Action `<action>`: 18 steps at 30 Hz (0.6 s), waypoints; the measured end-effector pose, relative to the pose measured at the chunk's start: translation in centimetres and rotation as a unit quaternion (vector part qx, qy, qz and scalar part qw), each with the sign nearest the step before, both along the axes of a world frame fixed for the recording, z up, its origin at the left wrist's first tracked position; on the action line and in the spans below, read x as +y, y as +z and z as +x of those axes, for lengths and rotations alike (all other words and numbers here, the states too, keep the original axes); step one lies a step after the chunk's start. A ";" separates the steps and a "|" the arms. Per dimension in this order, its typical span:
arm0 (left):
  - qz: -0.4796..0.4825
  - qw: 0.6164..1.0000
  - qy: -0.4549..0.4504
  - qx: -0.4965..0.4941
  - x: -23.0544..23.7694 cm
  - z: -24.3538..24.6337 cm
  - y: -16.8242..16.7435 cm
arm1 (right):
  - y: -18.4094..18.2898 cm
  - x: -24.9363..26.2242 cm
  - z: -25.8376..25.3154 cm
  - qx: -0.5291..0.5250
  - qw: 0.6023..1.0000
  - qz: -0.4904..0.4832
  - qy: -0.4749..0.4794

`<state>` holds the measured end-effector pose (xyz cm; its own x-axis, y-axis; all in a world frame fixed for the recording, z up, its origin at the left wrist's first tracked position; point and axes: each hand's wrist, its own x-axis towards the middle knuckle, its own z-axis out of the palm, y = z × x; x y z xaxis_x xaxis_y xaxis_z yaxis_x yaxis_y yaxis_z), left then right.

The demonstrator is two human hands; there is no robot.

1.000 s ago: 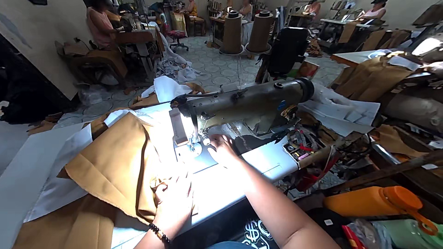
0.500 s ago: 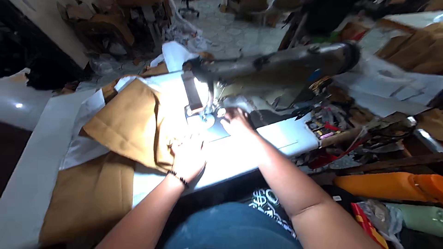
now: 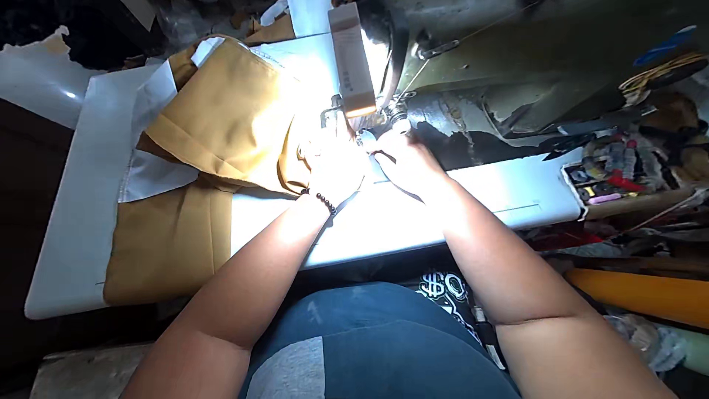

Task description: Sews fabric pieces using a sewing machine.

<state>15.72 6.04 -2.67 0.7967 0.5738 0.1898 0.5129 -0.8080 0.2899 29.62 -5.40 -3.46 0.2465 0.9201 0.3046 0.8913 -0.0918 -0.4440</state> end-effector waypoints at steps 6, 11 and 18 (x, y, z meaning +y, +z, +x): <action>-0.048 0.998 0.003 0.042 1.0 0.6 1.0 | -0.1 0.3 0.1 0.009 1.000 -0.001 -0.006; -0.078 0.994 0.021 0.076 1.0 0.7 1.7 | -0.3 0.3 0.0 0.000 1.000 0.006 -0.008; -0.075 0.995 0.002 0.066 -0.4 0.1 1.5 | 0.1 0.3 0.0 0.017 1.000 -0.007 -0.007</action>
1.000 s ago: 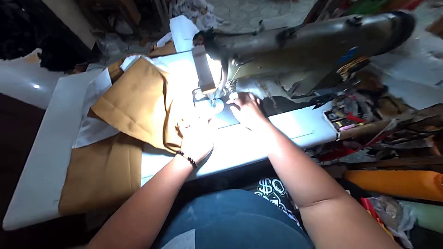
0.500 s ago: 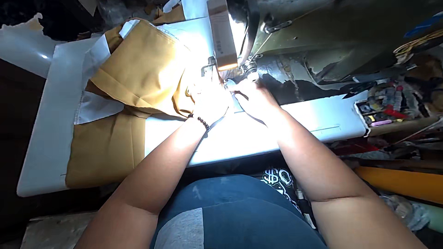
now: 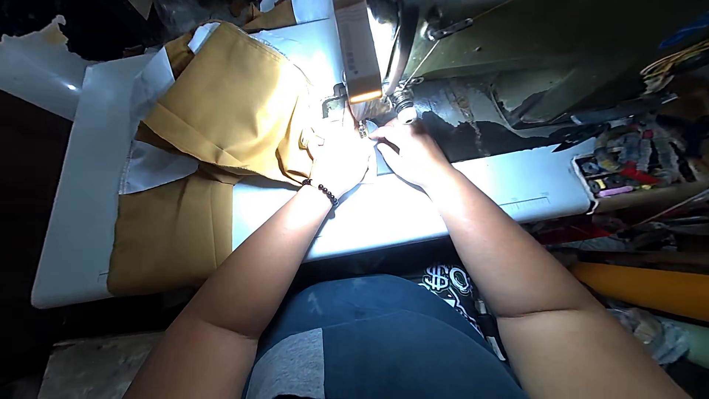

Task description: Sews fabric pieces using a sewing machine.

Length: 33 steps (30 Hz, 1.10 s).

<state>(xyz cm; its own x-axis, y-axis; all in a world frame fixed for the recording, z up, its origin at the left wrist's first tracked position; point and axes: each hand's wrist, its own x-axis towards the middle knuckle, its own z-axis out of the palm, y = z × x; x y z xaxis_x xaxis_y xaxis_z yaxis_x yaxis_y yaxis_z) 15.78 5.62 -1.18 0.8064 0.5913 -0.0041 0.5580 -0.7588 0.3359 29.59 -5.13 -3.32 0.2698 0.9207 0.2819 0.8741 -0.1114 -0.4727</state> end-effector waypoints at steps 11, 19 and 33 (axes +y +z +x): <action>0.007 0.999 0.031 -0.014 -0.2 0.4 -0.2 | -0.1 0.3 0.1 -0.020 0.999 -0.049 0.010; 0.003 0.999 0.028 -0.028 -0.2 0.2 -0.1 | -0.4 -0.2 -0.1 -0.048 0.998 -0.035 0.018; 0.035 0.999 0.029 0.001 -0.3 0.5 -0.4 | 0.0 0.1 -0.5 -0.070 0.991 -0.111 -0.033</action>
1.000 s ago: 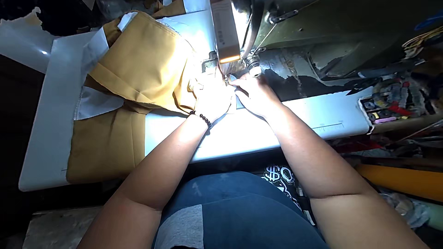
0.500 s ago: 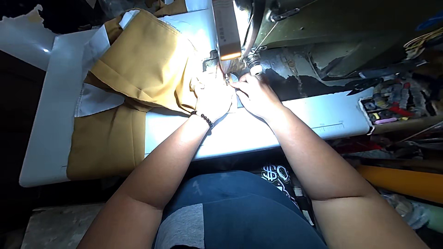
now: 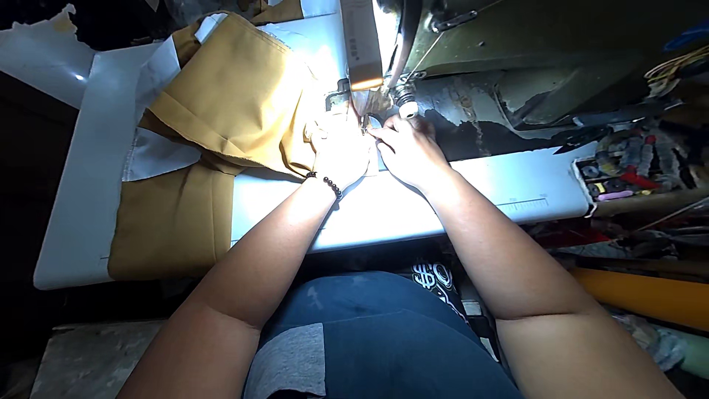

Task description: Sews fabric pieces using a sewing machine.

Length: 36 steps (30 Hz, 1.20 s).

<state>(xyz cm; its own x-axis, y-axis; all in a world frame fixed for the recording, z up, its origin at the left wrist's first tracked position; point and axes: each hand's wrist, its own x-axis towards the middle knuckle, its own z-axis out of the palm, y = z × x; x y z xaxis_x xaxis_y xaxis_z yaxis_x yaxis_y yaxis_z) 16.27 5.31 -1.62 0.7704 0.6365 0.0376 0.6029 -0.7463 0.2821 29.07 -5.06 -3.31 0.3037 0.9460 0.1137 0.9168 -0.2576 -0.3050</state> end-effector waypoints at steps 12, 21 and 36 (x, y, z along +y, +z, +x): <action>0.016 0.995 -0.075 -0.059 0.3 -3.6 1.9 | 1.1 -1.2 -0.1 0.066 0.997 -0.024 0.011; 0.144 0.975 -0.152 0.076 6.6 -15.7 4.9 | 3.4 0.7 -3.9 -0.071 0.984 -0.051 0.155; 0.172 0.963 -0.183 -0.101 7.6 -22.6 10.1 | 4.0 -1.2 -5.1 0.080 0.987 0.030 0.138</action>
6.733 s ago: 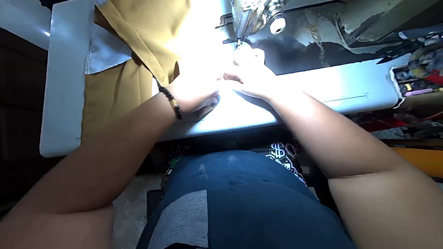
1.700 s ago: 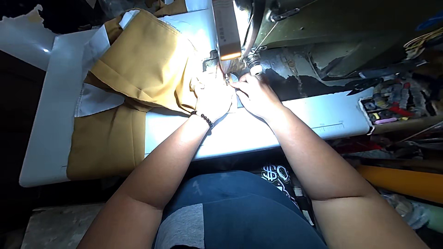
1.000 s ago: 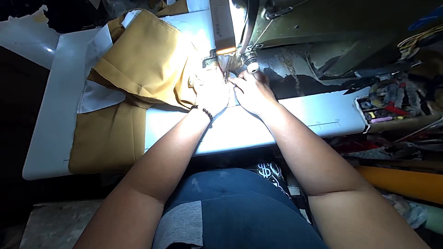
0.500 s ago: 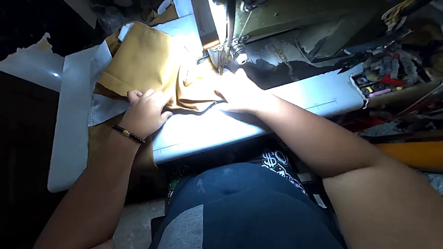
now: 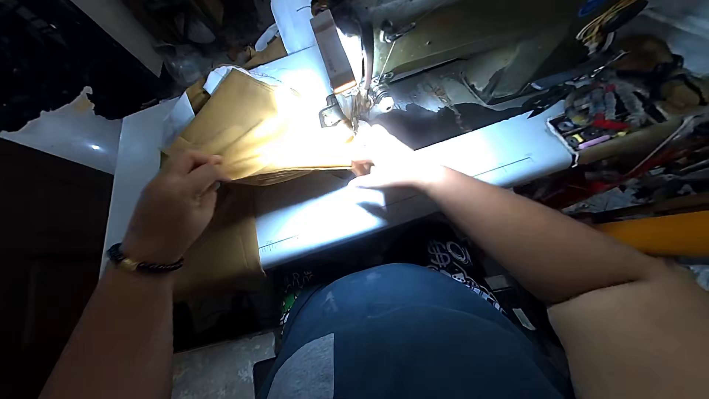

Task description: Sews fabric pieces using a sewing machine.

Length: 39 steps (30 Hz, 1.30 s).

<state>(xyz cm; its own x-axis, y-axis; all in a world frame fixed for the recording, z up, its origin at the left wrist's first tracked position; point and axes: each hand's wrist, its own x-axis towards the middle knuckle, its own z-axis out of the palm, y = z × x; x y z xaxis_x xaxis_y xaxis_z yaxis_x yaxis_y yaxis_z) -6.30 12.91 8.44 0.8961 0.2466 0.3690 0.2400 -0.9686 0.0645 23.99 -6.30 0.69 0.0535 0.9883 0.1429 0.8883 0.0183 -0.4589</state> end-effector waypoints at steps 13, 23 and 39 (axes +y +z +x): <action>-0.069 0.989 -0.117 0.057 -6.7 15.6 -5.2 | 0.7 -3.0 -3.3 -0.141 0.982 -0.120 -0.043; -0.153 0.985 -0.077 0.023 -8.4 16.0 -12.6 | -1.8 -5.8 -0.6 0.065 0.988 0.071 -0.125; -0.143 0.984 -0.097 0.034 -8.3 16.3 -12.0 | 0.5 -2.3 -3.2 0.050 0.955 -0.156 -0.248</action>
<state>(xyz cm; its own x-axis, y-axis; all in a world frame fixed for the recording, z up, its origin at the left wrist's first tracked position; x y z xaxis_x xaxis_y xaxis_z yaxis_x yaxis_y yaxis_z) 10.04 4.59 -3.51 0.9570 0.1540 0.2459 0.0661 -0.9409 0.3321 20.79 -8.62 1.14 0.5232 0.8321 -0.1841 0.7041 -0.5437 -0.4567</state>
